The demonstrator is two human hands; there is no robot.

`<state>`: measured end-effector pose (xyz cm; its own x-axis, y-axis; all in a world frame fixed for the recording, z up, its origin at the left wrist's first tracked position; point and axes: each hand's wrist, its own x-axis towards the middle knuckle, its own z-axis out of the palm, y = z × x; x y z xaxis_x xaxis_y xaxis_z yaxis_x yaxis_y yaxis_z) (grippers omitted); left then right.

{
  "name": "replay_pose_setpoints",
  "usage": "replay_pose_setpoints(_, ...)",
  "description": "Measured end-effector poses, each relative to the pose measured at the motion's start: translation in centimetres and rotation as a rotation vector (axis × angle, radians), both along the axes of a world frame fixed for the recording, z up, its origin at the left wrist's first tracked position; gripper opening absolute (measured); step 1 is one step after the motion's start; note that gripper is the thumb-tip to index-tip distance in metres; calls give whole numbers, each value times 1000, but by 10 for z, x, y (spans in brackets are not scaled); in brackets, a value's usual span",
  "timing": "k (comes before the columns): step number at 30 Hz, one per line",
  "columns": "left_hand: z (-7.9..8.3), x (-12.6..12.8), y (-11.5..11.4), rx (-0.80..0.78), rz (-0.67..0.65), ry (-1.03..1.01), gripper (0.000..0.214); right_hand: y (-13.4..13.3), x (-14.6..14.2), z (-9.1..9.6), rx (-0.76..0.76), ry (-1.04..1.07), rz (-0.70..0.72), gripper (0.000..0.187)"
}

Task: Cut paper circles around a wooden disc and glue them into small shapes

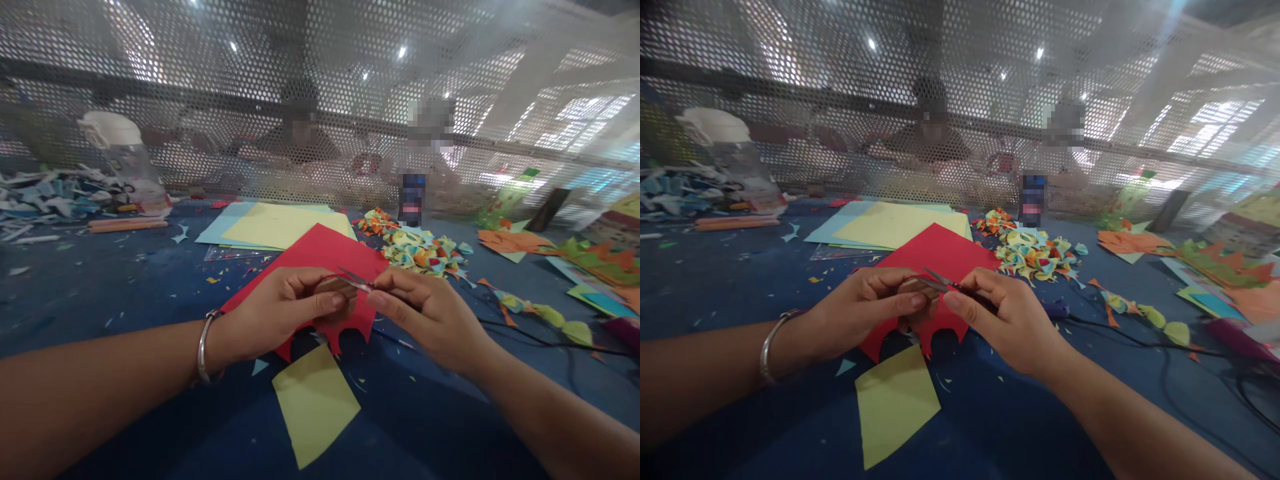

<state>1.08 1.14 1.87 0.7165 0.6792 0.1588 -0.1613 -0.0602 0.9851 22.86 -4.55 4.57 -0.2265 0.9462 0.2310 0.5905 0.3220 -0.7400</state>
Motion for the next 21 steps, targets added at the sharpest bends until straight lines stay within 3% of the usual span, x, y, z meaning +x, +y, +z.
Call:
replay_pose_setpoints(10,2,-1,1,33,-60,22,16,-1,1,0,1,-5,39,36)
replay_pose_setpoints(21,4,-2,-2,8,-33,53,19,-2,1,3,5,52,-18,40)
